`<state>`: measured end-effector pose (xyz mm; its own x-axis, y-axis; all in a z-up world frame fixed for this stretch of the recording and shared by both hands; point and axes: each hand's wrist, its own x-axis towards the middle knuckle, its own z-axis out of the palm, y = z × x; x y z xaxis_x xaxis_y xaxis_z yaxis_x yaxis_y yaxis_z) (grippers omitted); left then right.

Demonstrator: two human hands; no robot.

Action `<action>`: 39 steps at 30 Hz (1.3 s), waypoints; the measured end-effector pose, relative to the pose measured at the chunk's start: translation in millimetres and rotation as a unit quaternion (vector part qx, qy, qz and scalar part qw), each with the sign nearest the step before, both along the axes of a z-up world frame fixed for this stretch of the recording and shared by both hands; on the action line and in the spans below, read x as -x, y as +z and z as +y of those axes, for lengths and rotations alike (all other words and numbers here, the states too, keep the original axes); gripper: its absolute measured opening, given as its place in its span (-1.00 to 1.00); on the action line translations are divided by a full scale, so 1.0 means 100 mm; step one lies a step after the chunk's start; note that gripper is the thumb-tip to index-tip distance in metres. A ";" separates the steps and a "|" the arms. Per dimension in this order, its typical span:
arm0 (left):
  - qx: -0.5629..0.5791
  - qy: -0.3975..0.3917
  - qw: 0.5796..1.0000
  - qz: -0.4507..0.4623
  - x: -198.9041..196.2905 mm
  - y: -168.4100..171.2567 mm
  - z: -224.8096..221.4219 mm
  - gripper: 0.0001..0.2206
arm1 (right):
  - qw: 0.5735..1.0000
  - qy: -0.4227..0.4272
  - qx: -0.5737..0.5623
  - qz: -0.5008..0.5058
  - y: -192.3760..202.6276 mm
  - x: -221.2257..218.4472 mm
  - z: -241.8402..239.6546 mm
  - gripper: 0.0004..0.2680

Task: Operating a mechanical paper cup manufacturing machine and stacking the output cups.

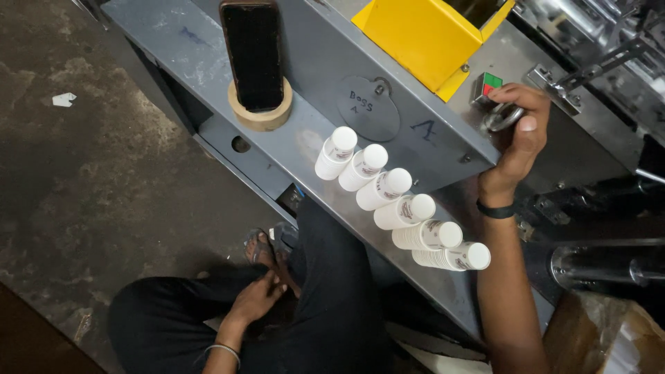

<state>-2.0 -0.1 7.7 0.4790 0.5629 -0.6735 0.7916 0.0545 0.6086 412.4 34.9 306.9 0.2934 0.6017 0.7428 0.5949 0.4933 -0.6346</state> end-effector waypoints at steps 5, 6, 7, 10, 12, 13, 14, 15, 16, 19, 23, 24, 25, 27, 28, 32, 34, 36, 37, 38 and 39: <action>-0.009 -0.009 1.000 0.002 0.03 -0.10 -0.02 -0.57 | 1.000 -0.012 0.007 -0.011 0.01 -0.01 0.00 -0.59; -0.014 -0.010 1.000 0.000 0.03 -0.11 -0.02 -0.57 | 1.000 -0.010 0.006 -0.011 0.01 0.00 0.00 -0.59; -0.020 -0.010 1.000 -0.002 0.03 -0.11 -0.01 -0.56 | 1.000 -0.008 0.004 -0.012 0.01 0.00 0.00 -0.59; 0.010 -0.008 1.000 0.024 -0.01 0.00 0.02 -0.54 | 1.000 -0.003 -0.002 -0.006 0.00 0.01 0.01 -0.60; 0.016 -0.005 1.000 0.026 -0.01 -0.01 0.01 -0.55 | 1.000 -0.004 0.001 -0.008 0.01 0.01 0.00 -0.59; 0.022 -0.001 0.999 0.027 -0.01 -0.02 0.00 -0.55 | 1.000 -0.005 0.003 -0.010 0.01 0.02 0.00 -0.59; 0.022 -0.001 0.999 0.027 -0.01 -0.02 0.00 -0.55 | 1.000 -0.005 0.003 -0.010 0.02 0.01 0.00 -0.59; 0.015 -0.001 1.000 0.020 0.00 -0.02 0.00 -0.56 | 1.000 -0.013 0.004 -0.018 0.02 0.01 0.00 -0.59; 0.008 -0.001 1.000 0.014 0.01 -0.02 0.00 -0.56 | 0.999 -0.021 0.006 -0.027 0.02 0.00 0.00 -0.59; -0.004 -0.009 1.000 0.006 0.02 -0.08 -0.01 -0.56 | 0.999 -0.019 0.009 -0.028 0.03 0.01 0.00 -0.58; -0.014 -0.006 1.000 -0.004 0.03 -0.10 -0.01 -0.57 | 1.000 -0.019 0.008 -0.018 0.02 0.02 0.00 -0.58; -0.008 -0.004 1.000 0.001 0.02 -0.09 -0.01 -0.57 | 1.000 -0.020 0.007 -0.021 0.02 0.01 0.00 -0.58; -0.003 -0.002 1.000 0.005 0.01 -0.08 -0.01 -0.58 | 0.999 -0.021 0.005 -0.024 0.01 0.00 0.00 -0.58; 0.010 -0.003 1.000 0.014 -0.01 0.03 0.02 -0.58 | 1.000 -0.018 0.007 -0.019 0.00 -0.01 0.00 -0.59; 0.023 -0.004 0.999 0.024 -0.02 0.09 0.03 -0.58 | 1.000 -0.015 0.008 -0.013 0.00 -0.01 0.00 -0.59; 0.030 -0.006 0.999 0.024 -0.01 0.02 0.03 -0.58 | 1.000 -0.016 0.006 -0.021 0.00 -0.02 0.01 -0.59; 0.021 -0.006 0.999 0.028 -0.01 0.00 0.02 -0.57 | 1.000 -0.008 0.007 -0.016 0.01 0.00 0.01 -0.59; 0.010 -0.003 1.000 0.019 0.02 -0.09 0.00 -0.55 | 1.000 -0.007 0.005 -0.013 0.00 -0.01 0.01 -0.60; -0.003 -0.001 1.000 0.010 0.04 -0.13 -0.02 -0.54 | 1.000 -0.006 0.002 -0.010 0.00 -0.01 0.01 -0.60; -0.002 0.001 1.000 0.010 0.03 -0.09 -0.01 -0.54 | 1.000 -0.004 0.003 -0.010 -0.01 -0.03 0.01 -0.60; -0.010 0.001 1.000 0.003 0.03 -0.05 -0.01 -0.53 | 1.000 -0.003 0.000 -0.015 -0.02 -0.05 0.02 -0.60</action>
<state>-4.8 -1.0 2.2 0.4738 0.5776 -0.6648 0.7952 0.0438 0.6048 417.1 36.7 305.1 0.2751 0.6004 0.7509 0.6169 0.4888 -0.6168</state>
